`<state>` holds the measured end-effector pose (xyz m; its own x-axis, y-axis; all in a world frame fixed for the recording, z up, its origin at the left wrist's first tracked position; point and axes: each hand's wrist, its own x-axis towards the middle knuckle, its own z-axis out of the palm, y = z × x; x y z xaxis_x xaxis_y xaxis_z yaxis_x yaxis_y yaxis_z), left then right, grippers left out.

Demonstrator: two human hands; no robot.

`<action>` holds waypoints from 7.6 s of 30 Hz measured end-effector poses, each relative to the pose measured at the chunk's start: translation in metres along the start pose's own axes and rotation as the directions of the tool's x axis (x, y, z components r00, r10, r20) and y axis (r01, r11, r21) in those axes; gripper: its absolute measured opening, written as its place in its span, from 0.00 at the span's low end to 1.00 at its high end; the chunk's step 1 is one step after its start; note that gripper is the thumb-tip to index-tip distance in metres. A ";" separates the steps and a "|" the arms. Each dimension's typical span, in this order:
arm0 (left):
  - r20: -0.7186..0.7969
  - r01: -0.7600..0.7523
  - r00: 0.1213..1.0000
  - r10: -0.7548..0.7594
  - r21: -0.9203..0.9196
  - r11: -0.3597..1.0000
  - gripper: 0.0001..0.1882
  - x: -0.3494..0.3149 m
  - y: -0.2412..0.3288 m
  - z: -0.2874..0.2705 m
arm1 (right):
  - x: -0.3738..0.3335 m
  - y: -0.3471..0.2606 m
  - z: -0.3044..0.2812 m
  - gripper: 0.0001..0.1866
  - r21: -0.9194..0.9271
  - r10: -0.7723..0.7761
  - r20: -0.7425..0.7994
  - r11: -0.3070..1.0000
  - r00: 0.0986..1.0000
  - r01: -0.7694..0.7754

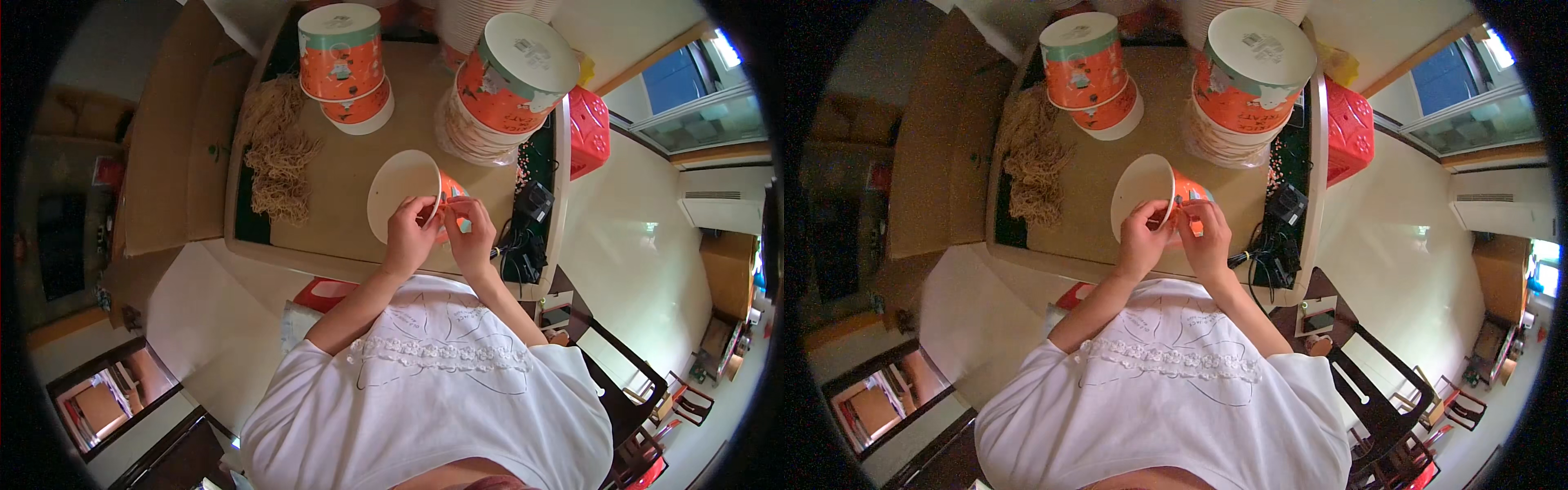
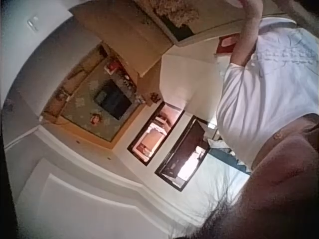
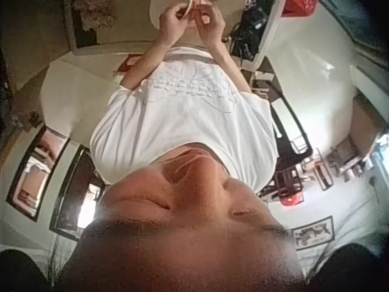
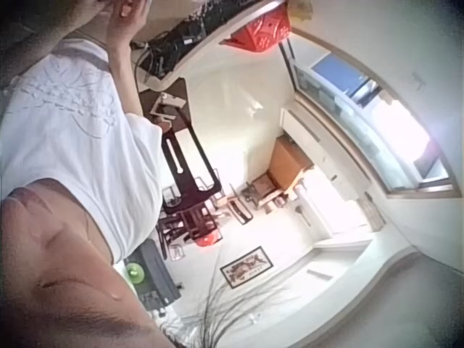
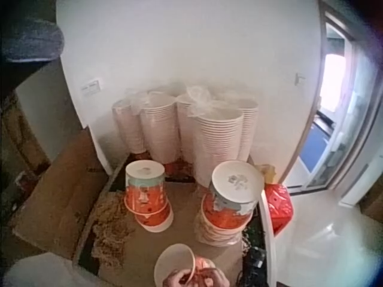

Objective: Assembling components and attaching strings to paper cups for packaging.

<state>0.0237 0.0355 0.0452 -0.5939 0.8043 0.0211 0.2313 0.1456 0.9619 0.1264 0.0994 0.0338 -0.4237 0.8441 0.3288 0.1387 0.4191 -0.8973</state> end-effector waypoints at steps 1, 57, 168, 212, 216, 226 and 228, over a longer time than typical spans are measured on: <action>0.000 0.003 1.000 -0.003 -0.007 1.000 0.09 0.000 -0.001 0.000 | 0.000 -0.001 0.000 0.05 -0.006 -0.002 0.000 1.000 1.000 0.002; 0.194 -0.492 0.870 0.454 0.419 0.763 0.06 -0.004 -0.051 -0.026 | 0.061 0.038 0.014 0.06 -0.251 0.252 0.699 0.963 0.669 -0.101; 0.389 0.660 0.750 -0.534 -0.471 0.585 0.03 0.012 -0.092 -0.034 | -0.008 0.011 0.026 0.10 -0.092 0.216 0.292 0.976 0.932 -0.197; -0.030 0.061 0.998 -0.059 0.067 0.996 0.03 -0.002 -0.074 -0.040 | 0.005 0.008 0.033 0.04 -0.271 0.098 0.474 0.962 0.875 0.039; -0.017 0.063 0.998 -0.062 0.085 0.994 0.04 -0.002 -0.074 -0.039 | 0.004 0.009 0.034 0.04 -0.266 0.119 0.474 0.964 0.873 0.013; -0.102 0.000 0.994 0.028 0.258 0.966 0.04 -0.002 -0.076 -0.039 | -0.001 0.017 0.034 0.02 -0.269 0.097 0.441 0.963 0.892 0.029; -0.110 -0.022 0.992 0.057 0.296 0.955 0.04 -0.002 -0.074 -0.039 | -0.001 0.017 0.033 0.03 -0.270 0.106 0.440 0.963 0.892 0.018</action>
<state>-0.0226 0.0006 -0.0155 -0.6608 0.7432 0.1052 0.4617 0.2920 0.8376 0.0993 0.0943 0.0083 -0.7565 0.6504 0.0683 0.3676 0.5093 -0.7782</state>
